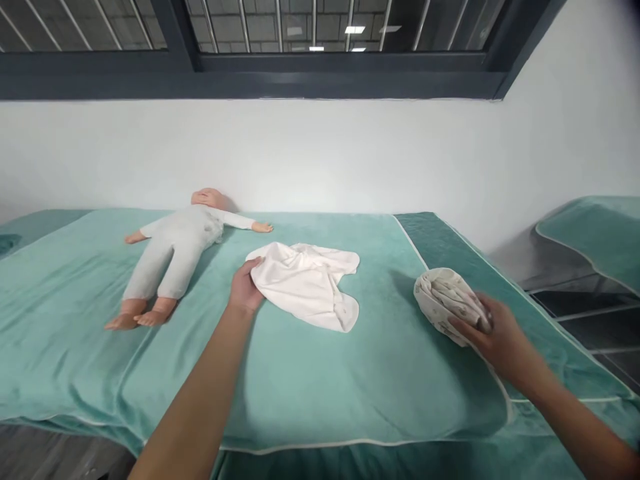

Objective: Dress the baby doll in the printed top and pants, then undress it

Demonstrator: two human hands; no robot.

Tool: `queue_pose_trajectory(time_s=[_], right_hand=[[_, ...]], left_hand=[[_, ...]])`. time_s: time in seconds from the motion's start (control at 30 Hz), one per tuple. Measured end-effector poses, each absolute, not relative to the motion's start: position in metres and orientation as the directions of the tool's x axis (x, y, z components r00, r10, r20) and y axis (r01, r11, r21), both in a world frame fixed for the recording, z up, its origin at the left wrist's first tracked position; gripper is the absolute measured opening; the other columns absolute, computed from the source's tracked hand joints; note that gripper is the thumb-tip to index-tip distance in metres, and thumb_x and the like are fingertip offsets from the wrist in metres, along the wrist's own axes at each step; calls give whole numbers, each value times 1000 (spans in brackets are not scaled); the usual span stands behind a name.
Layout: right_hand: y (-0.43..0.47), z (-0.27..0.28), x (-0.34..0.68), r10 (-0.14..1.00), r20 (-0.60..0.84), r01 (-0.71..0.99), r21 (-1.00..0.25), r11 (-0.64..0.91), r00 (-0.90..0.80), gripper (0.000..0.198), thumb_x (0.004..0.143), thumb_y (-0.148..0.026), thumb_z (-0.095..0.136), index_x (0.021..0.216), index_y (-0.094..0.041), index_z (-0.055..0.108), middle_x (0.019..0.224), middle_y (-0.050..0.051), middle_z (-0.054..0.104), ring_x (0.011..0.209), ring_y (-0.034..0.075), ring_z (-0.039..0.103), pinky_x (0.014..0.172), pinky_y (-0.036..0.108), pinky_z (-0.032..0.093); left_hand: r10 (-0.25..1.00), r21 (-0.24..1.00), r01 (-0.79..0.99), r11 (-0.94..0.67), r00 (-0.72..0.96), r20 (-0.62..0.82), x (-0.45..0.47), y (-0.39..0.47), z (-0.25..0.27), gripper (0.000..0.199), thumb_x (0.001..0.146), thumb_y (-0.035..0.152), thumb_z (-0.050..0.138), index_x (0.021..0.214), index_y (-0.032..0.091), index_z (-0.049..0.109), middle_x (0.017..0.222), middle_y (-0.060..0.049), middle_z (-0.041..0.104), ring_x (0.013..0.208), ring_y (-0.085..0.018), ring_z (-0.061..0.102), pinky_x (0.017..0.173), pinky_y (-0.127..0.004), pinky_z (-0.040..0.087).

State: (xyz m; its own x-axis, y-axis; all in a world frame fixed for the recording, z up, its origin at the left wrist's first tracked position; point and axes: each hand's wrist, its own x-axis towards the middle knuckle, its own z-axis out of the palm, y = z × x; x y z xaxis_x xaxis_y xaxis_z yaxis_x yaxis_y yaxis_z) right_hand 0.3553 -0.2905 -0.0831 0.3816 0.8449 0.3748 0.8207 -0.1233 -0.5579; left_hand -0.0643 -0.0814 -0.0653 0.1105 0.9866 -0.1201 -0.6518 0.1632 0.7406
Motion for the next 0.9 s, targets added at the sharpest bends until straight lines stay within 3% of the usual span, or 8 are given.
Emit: queue_pose_trajectory(time_s=[0.13,0.2,0.27,0.43,0.5,0.6,0.77,0.9], right_hand=[[-295,-47,318,799,534,885,-465,5,276,68,84,-55,62,141,-24,43,146,19,45,137,42,39,112,61,35],[-290,-16,287,820,537,825,-543,156,198,61,87,-51,62,141,-30,43,147,11,45,136,36,44,110,57,41],[-280,17,252,867,494,655,-677,335,68,56,90,-46,60,142,-35,42,152,6,41,137,29,44,108,51,46],[-243,86,185,857,413,342,-793,505,-309,32,90,-43,62,118,-30,60,128,3,61,123,22,55,106,41,44],[-232,101,173,856,310,263,-860,438,-414,29,87,-47,65,104,-24,62,107,2,66,103,21,62,90,36,51],[-222,112,167,863,232,209,-912,353,-448,32,84,-50,67,93,-21,60,87,0,61,79,16,59,66,28,48],[-228,124,173,912,272,435,-812,389,-308,37,83,-52,66,71,-20,52,62,-5,44,57,9,39,51,24,27],[-242,133,180,931,265,641,-674,366,-253,41,84,-52,63,64,-20,48,57,-5,41,54,9,35,51,25,23]], left_hand=[[978,941,-326,95,204,-28,-64,-110,-22,27,63,20,78,84,16,62,73,1,66,67,-16,62,61,-25,48],[919,993,-112,-23,389,65,-60,-132,15,31,66,21,79,68,18,48,63,5,57,58,-10,53,54,-21,39],[795,967,74,-246,586,157,-51,-154,56,35,73,25,75,63,17,42,71,2,61,67,-11,56,60,-22,41],[582,754,206,-623,767,271,-28,-194,131,11,82,24,61,75,18,55,92,-3,69,87,-17,64,74,-28,49],[587,607,290,-740,720,371,-24,-203,143,5,83,22,57,79,19,57,91,-2,69,86,-16,64,74,-28,49],[583,389,434,-812,624,521,-24,-209,149,7,84,20,53,85,20,60,88,1,68,80,-15,63,73,-28,48],[575,124,626,-770,596,560,-33,-209,149,10,87,24,50,89,21,60,82,1,66,74,-16,61,74,-30,46],[604,-4,722,-692,582,544,-39,-210,147,11,88,29,51,88,21,58,78,0,65,74,-18,61,69,-29,43]])
